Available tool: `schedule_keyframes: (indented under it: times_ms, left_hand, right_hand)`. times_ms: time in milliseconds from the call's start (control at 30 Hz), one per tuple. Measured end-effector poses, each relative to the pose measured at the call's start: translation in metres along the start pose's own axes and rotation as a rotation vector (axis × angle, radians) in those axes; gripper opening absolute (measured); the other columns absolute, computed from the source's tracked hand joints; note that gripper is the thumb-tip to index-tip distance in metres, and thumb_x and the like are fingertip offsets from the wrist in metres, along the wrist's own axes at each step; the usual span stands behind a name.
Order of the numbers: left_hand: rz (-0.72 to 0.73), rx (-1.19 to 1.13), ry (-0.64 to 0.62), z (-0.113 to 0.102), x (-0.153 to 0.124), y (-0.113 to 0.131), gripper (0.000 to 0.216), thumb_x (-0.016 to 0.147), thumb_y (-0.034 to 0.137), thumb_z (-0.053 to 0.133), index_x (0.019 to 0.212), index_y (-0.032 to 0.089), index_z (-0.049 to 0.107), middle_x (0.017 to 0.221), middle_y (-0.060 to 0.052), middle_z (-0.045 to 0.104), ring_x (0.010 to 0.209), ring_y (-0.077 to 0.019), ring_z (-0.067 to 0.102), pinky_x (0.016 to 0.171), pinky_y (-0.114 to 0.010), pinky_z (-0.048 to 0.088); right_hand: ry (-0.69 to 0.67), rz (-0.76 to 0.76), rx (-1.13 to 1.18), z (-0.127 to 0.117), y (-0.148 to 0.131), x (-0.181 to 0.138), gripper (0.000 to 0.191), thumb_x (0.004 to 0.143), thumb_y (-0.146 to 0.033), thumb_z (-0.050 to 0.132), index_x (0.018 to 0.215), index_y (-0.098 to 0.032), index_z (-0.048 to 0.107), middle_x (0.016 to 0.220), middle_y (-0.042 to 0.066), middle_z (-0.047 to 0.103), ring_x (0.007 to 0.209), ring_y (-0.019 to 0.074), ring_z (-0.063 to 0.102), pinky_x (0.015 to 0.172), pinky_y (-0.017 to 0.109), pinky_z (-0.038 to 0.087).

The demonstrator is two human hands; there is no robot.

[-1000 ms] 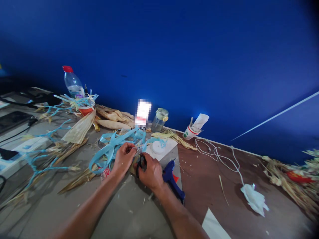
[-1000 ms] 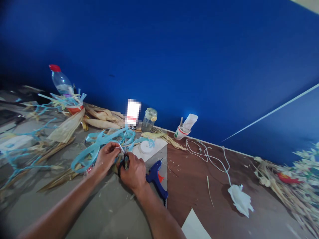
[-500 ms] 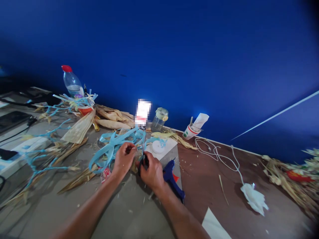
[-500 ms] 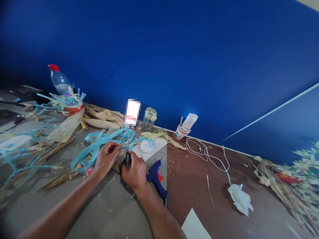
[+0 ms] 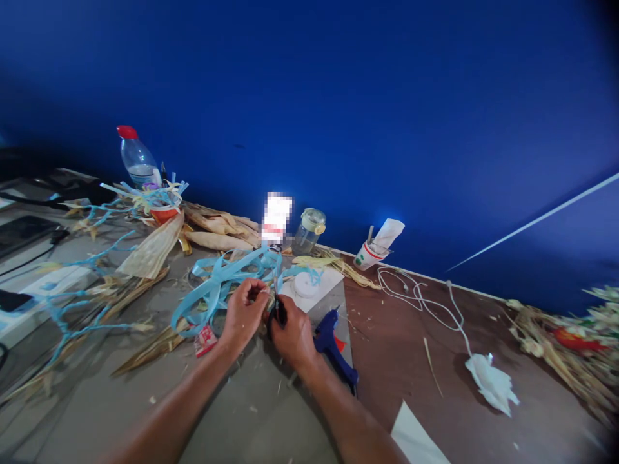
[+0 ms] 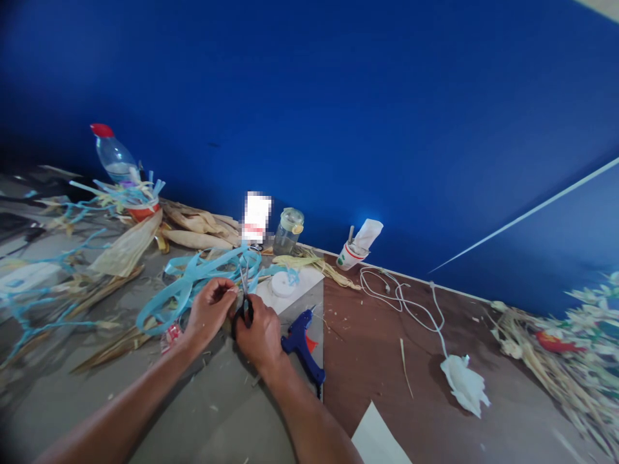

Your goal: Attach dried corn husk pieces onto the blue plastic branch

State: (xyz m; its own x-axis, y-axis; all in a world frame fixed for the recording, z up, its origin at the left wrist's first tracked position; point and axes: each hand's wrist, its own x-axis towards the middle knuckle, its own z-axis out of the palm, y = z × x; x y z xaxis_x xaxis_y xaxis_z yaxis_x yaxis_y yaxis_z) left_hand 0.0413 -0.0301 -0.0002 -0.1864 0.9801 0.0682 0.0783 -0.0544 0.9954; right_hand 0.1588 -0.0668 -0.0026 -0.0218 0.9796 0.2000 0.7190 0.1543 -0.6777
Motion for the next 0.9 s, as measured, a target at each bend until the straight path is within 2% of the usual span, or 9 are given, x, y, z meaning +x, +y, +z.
schedule_keyframes:
  times_ms: [200,433,533,700,900]
  left_hand:
    - [0.021,0.018,-0.019,0.001,-0.001,-0.001,0.011,0.071,0.029,0.059,0.073,0.018,0.058,0.063,0.002,0.056,0.057,-0.0115,0.052,0.053,-0.022,0.041]
    - [0.011,0.006,-0.043,0.003,-0.004,0.005,0.013,0.072,0.031,0.058,0.072,0.018,0.057,0.062,0.003,0.055,0.056,-0.0116,0.051,0.054,-0.023,0.040]
    - [0.013,0.005,-0.038,0.003,-0.004,0.004,0.013,0.072,0.031,0.058,0.071,0.019,0.057,0.061,0.003,0.055,0.056,-0.0120,0.051,0.055,-0.023,0.040]
    - [0.029,0.016,-0.015,0.001,0.000,-0.001,0.012,0.071,0.031,0.059,0.072,0.019,0.057,0.063,0.003,0.055,0.059,-0.0126,0.051,0.058,-0.023,0.041]
    - [0.062,0.026,0.014,-0.004,0.005,-0.002,0.012,0.073,0.030,0.060,0.073,0.019,0.057,0.064,0.002,0.055,0.059,-0.0120,0.050,0.056,-0.023,0.038]
  right_hand:
    - [0.012,0.029,0.209,0.002,0.000,0.001,0.031,0.084,-0.030,0.052,0.110,-0.017,0.059,0.086,0.006,0.070,0.071,0.0182,0.064,0.065,0.026,0.048]
    - [0.040,0.033,0.311,0.005,0.002,0.001,0.029,0.081,-0.024,0.051,0.108,-0.018,0.061,0.084,0.004,0.070,0.070,0.0173,0.064,0.064,0.026,0.050]
    - [0.044,0.069,0.351,0.005,0.002,0.002,0.028,0.081,-0.027,0.053,0.107,-0.019,0.061,0.082,0.004,0.070,0.070,0.0174,0.064,0.065,0.027,0.050]
    - [0.048,0.123,0.270,0.001,0.004,0.006,0.030,0.081,-0.032,0.056,0.106,-0.017,0.062,0.080,0.006,0.071,0.071,0.0191,0.066,0.066,0.028,0.050]
    - [0.030,0.178,0.078,-0.007,0.007,0.010,0.038,0.078,-0.035,0.062,0.113,-0.018,0.062,0.097,0.011,0.072,0.090,0.0251,0.068,0.079,0.034,0.050]
